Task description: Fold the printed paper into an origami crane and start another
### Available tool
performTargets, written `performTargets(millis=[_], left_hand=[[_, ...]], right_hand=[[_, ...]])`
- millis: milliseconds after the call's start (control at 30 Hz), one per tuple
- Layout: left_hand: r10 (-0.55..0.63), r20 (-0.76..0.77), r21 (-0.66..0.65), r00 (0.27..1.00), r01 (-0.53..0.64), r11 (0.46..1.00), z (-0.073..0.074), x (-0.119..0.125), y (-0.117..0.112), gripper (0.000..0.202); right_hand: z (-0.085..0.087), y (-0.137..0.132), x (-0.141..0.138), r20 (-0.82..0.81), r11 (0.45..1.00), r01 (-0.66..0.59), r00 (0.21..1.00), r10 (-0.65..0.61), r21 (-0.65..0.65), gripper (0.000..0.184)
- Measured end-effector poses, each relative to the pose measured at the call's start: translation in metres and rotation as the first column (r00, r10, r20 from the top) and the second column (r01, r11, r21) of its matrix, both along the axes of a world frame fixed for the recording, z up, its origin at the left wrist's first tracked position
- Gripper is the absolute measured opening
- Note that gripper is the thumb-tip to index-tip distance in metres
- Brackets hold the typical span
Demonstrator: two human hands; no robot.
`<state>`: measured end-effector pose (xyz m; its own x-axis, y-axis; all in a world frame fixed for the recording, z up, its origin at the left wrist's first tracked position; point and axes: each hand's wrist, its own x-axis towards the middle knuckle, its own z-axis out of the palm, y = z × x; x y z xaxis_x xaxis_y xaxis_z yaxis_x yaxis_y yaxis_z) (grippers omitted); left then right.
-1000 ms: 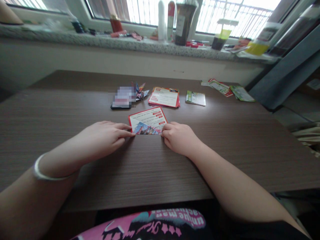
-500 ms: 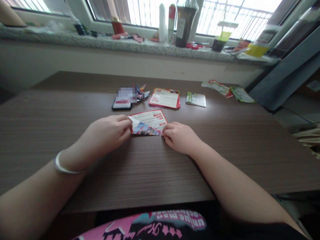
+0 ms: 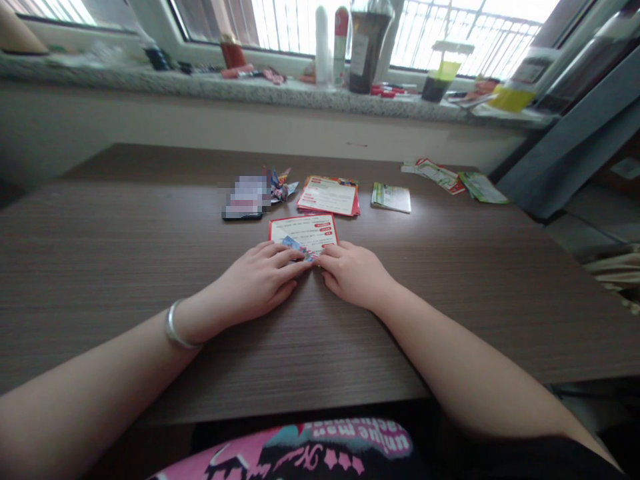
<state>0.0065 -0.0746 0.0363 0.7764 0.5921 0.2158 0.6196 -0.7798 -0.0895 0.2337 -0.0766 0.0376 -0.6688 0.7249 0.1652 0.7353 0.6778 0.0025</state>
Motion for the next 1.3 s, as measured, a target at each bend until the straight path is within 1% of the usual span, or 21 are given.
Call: performTargets(millis=[167,333,433,533,633,733,800,900,967,1133,1300], left_hand=[[0.038,0.007,0.033,0.999,-0.038,0.999,-0.003,0.004,-0.003,0.033],[0.059,-0.002,0.043,0.998,-0.059,0.997,-0.002,0.007,-0.006,0.034],[0.058,-0.015,0.042,0.998,-0.057,0.997,-0.002,0.006,-0.006,0.033],[0.033,-0.017,0.046,0.999,-0.032,0.998,-0.001,0.005,-0.005,0.033],[0.001,-0.018,0.038,1.0,-0.001,0.999,-0.001,0.003,-0.003,0.034],[0.002,-0.017,0.008,1.0,-0.002,1.0,0.001,0.001,0.0,0.033],[0.009,-0.01,-0.021,1.0,-0.009,1.0,0.003,-0.001,0.002,0.032],[0.006,-0.002,-0.067,1.0,-0.006,0.998,0.006,-0.002,0.004,0.03],[0.008,-0.015,-0.075,1.0,-0.009,0.997,0.007,-0.001,0.003,0.029],[0.009,-0.08,-0.006,0.997,-0.01,1.0,0.006,0.003,-0.001,0.026],[0.012,-0.086,-0.019,0.996,-0.014,1.0,0.006,0.001,-0.002,0.028]], right_hand=[[0.002,0.0,-0.002,0.056,1.0,0.012,0.998,-0.013,0.012,0.031],[0.01,-0.005,-0.004,0.09,0.999,0.053,0.995,-0.053,0.0,0.025],[0.011,-0.006,-0.004,0.093,0.997,0.079,0.993,-0.078,-0.003,0.024],[0.008,-0.004,-0.002,0.087,0.999,0.053,0.995,-0.054,0.014,0.025],[0.002,0.0,0.001,0.056,1.0,-0.002,0.998,0.001,0.028,0.028],[-0.002,0.003,0.003,0.044,0.997,-0.068,0.997,0.067,0.035,0.032],[-0.004,0.003,0.003,0.053,0.995,-0.089,0.995,0.087,0.048,0.034],[-0.003,0.003,0.0,0.071,0.993,-0.094,0.993,0.089,0.067,0.037],[-0.002,0.003,-0.003,0.086,0.993,-0.095,0.992,0.089,0.068,0.037],[0.0,0.003,-0.009,0.115,0.995,-0.073,0.991,0.065,0.063,0.032],[0.001,0.002,-0.008,0.11,0.997,-0.053,0.993,0.047,0.051,0.033]])
